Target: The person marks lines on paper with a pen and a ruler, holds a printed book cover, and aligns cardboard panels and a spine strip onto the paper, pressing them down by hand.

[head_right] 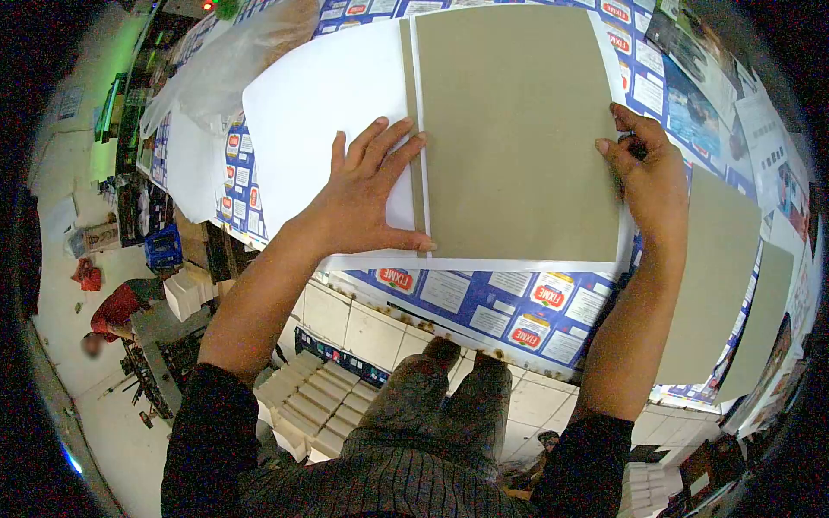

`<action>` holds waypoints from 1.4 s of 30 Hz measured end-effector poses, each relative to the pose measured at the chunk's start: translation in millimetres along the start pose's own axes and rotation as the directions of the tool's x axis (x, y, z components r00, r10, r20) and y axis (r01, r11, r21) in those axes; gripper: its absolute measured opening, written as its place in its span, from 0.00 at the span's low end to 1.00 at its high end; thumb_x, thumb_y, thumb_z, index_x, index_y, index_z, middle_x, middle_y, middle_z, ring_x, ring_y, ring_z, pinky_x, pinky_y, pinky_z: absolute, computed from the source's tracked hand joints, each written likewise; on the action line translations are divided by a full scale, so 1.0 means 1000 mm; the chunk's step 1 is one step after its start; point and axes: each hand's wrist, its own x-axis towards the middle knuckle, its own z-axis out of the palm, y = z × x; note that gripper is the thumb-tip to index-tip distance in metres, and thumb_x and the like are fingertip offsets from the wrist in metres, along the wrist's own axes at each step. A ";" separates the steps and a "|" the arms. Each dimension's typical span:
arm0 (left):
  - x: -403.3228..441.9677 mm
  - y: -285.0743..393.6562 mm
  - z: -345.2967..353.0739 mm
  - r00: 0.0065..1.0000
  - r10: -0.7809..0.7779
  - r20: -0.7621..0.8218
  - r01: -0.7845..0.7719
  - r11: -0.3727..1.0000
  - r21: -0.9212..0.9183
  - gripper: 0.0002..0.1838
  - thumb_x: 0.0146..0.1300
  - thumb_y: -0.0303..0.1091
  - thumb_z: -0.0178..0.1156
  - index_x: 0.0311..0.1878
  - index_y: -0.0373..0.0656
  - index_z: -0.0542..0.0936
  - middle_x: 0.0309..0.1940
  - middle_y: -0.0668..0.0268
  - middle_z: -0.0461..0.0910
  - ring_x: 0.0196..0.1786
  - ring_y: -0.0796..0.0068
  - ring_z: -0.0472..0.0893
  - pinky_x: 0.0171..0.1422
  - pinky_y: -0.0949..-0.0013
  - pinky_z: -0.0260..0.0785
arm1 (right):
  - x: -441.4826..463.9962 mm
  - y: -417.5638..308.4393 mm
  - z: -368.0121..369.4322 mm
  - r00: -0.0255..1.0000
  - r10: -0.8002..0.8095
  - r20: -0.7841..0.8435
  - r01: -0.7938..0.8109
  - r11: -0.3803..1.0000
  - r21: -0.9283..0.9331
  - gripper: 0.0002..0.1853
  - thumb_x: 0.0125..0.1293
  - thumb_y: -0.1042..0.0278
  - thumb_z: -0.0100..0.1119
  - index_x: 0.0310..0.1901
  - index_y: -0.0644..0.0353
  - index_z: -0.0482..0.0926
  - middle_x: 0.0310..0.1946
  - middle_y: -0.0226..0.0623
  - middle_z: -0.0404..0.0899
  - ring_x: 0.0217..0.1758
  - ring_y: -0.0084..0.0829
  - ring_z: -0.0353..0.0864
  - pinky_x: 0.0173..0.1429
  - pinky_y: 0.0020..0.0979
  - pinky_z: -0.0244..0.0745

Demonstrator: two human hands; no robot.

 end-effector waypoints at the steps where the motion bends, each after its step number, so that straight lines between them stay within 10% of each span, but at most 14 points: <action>1: 0.000 0.000 0.001 1.000 0.000 0.000 0.000 1.000 0.000 0.69 0.37 0.78 0.69 0.78 0.49 0.54 0.78 0.55 0.49 0.81 0.46 0.43 0.77 0.27 0.30 | 0.000 0.000 0.000 1.000 0.001 0.000 -0.001 1.000 0.000 0.23 0.60 0.70 0.70 0.58 0.58 0.82 0.38 0.30 0.81 0.34 0.20 0.74 0.43 0.25 0.72; 42: 0.010 0.021 -0.020 0.993 -0.071 0.089 0.065 0.996 0.064 0.65 0.36 0.65 0.77 0.75 0.41 0.60 0.77 0.53 0.50 0.80 0.46 0.46 0.77 0.29 0.36 | -0.007 -0.010 -0.005 0.999 -0.013 -0.031 0.015 0.997 0.070 0.27 0.56 0.74 0.70 0.59 0.61 0.78 0.43 0.32 0.82 0.40 0.23 0.78 0.49 0.28 0.77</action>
